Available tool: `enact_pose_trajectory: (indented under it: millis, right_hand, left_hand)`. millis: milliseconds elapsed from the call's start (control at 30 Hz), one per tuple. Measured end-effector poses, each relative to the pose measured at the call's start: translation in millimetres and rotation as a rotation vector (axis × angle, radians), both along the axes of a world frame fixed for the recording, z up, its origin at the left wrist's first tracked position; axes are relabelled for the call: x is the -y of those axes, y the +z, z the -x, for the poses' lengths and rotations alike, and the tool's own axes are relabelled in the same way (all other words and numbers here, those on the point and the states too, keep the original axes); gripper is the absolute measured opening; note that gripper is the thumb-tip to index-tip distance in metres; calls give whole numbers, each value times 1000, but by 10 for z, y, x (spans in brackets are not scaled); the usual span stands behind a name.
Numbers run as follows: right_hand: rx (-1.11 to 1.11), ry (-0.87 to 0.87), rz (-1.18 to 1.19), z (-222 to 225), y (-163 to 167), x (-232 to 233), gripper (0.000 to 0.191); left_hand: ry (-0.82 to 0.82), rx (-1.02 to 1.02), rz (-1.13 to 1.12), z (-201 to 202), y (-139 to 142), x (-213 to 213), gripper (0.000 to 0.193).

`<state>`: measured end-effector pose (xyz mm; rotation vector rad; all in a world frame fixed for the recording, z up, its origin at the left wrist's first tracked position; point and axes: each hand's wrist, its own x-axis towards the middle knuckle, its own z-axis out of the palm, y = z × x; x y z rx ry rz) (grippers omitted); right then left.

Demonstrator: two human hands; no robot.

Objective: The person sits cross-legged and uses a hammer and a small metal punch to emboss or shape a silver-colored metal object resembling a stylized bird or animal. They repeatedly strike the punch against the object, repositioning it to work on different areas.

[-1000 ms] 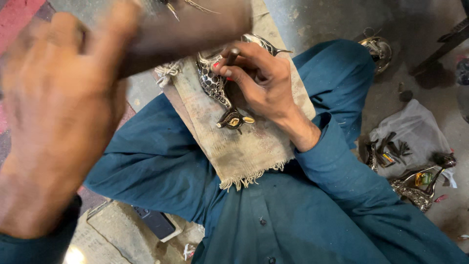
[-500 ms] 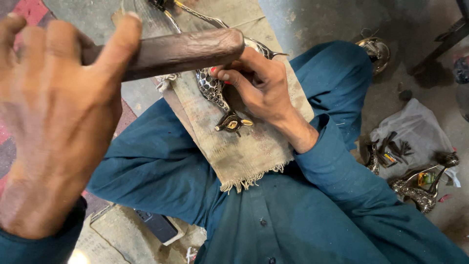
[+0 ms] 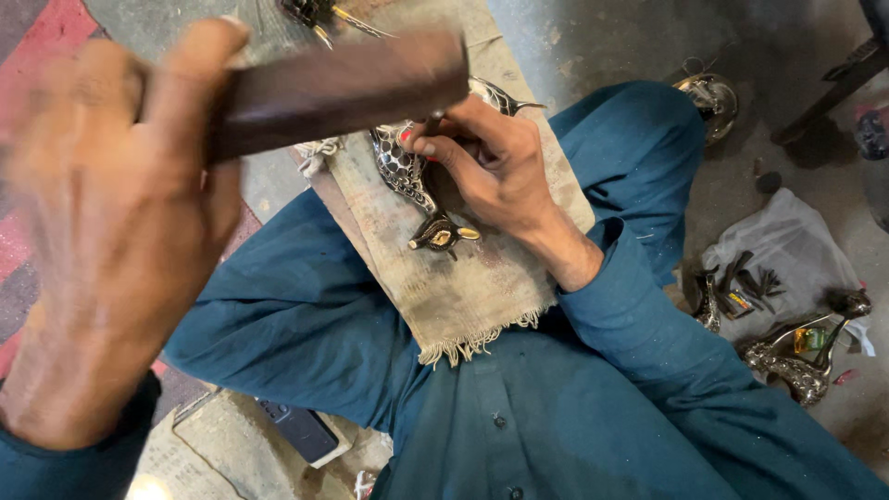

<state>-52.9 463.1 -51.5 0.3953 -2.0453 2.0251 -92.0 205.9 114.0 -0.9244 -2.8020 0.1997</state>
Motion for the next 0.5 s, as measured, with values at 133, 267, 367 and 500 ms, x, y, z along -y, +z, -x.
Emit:
enact_pose_trajectory:
  millis: [133,267,367,500]
  right_hand:
    - [-60,19,-11,8,-9,-15,18]
    - [-74,15,-7,15,-10,-7,21]
    - [-54,20,-5,3,-5,-8,21]
    - [-35,31,41,-10,-4,-1,20]
  left_hand:
    - [-68,-153,154,-12,-16,-17,41]
    - [69,115,-62,-21,30,-43,40]
    - [-49,-102,91,8,86,-58,43]
    - [-52,110,-210,16,108,-88,53]
